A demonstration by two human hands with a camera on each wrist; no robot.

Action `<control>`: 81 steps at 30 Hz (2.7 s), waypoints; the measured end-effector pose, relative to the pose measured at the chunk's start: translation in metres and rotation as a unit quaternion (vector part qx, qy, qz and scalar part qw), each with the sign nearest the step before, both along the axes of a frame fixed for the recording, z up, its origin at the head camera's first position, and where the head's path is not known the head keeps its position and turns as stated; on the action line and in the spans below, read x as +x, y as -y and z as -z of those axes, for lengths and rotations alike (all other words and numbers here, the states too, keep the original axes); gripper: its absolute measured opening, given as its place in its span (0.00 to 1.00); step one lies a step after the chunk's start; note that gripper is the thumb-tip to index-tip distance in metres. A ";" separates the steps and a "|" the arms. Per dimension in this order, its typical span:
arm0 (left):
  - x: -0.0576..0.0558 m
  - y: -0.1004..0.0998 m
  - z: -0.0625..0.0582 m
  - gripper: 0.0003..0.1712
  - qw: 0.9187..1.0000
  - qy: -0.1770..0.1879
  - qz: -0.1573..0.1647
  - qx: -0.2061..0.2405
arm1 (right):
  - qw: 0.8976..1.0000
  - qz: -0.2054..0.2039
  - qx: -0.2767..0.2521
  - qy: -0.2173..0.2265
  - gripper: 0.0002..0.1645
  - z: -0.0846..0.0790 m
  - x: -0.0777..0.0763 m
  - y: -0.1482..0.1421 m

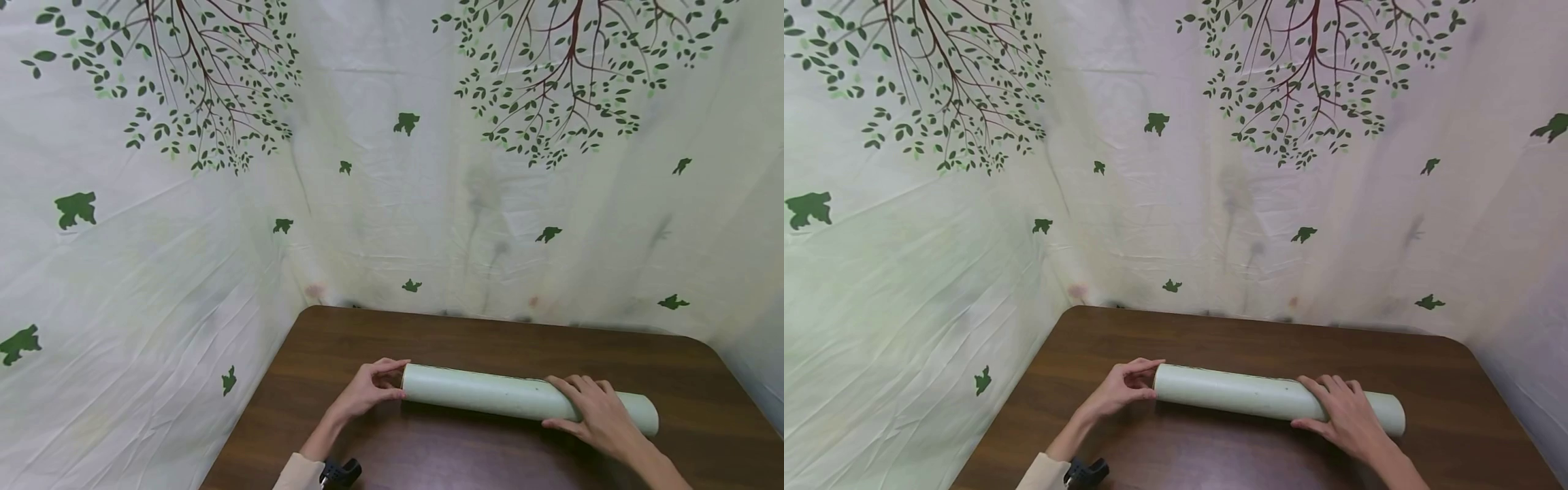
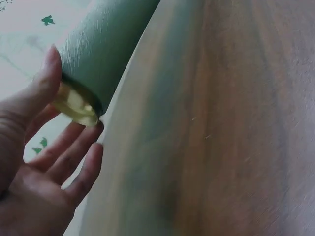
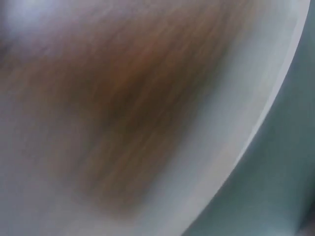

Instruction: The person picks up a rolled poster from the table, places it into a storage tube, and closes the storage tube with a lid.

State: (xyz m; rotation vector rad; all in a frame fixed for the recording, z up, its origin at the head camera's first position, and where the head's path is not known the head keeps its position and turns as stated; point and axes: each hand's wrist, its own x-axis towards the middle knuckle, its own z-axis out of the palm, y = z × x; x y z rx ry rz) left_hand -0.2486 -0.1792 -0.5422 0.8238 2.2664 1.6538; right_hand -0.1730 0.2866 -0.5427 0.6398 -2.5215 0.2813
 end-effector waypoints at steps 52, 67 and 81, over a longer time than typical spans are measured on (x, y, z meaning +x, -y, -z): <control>0.014 -0.001 -0.033 0.35 0.997 0.017 0.004 0.072 | 0.997 -0.008 -0.034 0.069 0.44 -0.020 0.011 0.001; 0.014 0.011 -0.007 0.37 0.998 0.034 -0.032 0.043 | 0.999 -0.028 -0.009 0.031 0.44 -0.011 -0.004 0.013; -0.003 0.024 -0.003 0.34 0.998 -0.004 -0.054 -0.041 | 0.996 -0.004 0.005 0.087 0.45 -0.002 -0.021 0.043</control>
